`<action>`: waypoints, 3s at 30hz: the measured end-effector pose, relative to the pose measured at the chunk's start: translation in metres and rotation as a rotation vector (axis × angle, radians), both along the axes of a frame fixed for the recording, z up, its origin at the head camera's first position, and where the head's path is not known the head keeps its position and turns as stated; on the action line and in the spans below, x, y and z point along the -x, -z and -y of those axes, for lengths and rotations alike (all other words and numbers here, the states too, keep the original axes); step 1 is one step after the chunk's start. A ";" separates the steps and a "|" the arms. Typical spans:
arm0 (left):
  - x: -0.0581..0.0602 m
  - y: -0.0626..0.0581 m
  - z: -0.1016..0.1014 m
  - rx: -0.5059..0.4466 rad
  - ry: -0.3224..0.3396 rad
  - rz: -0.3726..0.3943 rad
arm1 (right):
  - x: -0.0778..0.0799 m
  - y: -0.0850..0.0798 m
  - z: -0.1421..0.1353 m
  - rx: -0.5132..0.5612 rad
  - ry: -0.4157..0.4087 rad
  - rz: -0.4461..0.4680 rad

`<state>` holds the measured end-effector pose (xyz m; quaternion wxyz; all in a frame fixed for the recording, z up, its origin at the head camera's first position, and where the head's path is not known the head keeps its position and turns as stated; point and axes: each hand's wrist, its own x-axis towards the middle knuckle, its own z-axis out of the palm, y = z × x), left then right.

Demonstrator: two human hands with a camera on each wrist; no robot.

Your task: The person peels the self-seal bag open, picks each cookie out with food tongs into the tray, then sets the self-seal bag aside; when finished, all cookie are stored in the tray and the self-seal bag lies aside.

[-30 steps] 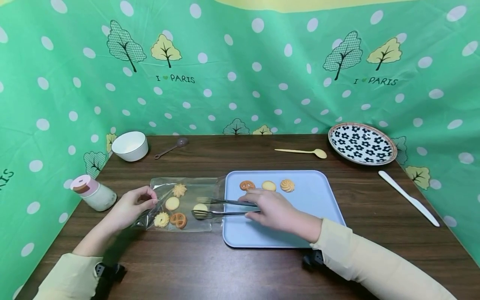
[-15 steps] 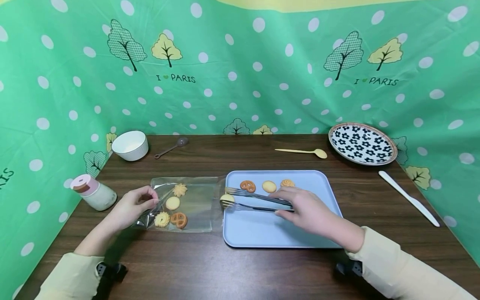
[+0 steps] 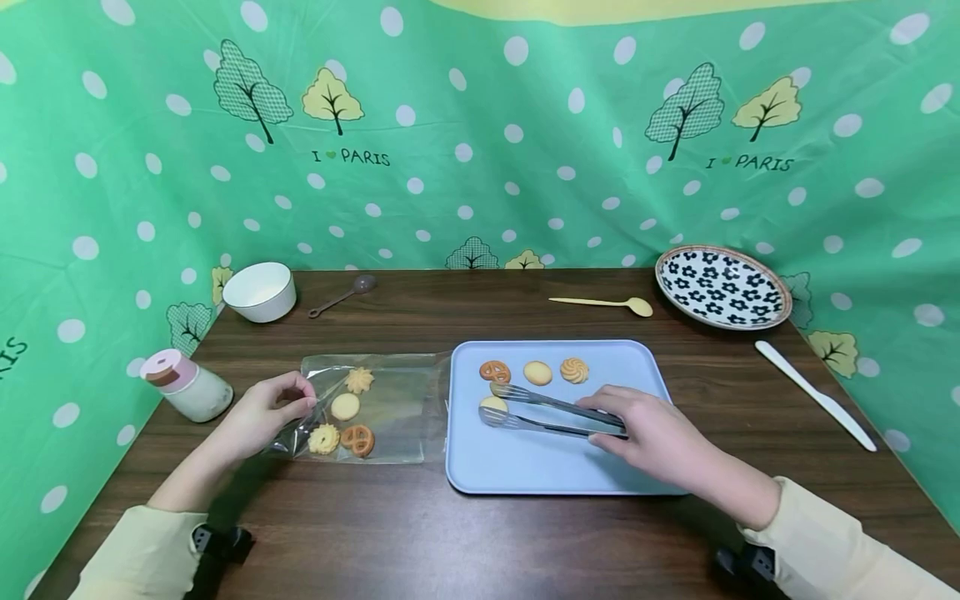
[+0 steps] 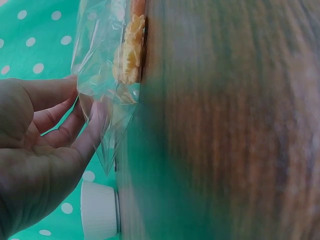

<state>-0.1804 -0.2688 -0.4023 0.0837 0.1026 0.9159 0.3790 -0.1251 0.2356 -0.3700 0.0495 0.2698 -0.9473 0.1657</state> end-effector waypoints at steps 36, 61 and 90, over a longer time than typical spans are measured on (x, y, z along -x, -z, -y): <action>-0.003 0.000 0.004 -0.029 -0.006 0.014 | 0.045 0.008 0.118 -0.012 -0.178 0.031; 0.001 -0.003 0.000 -0.022 -0.006 0.004 | 0.061 0.013 0.183 -0.083 -0.194 0.066; -0.001 -0.001 0.001 -0.040 0.000 -0.013 | 0.022 -0.012 0.072 0.033 -0.075 0.013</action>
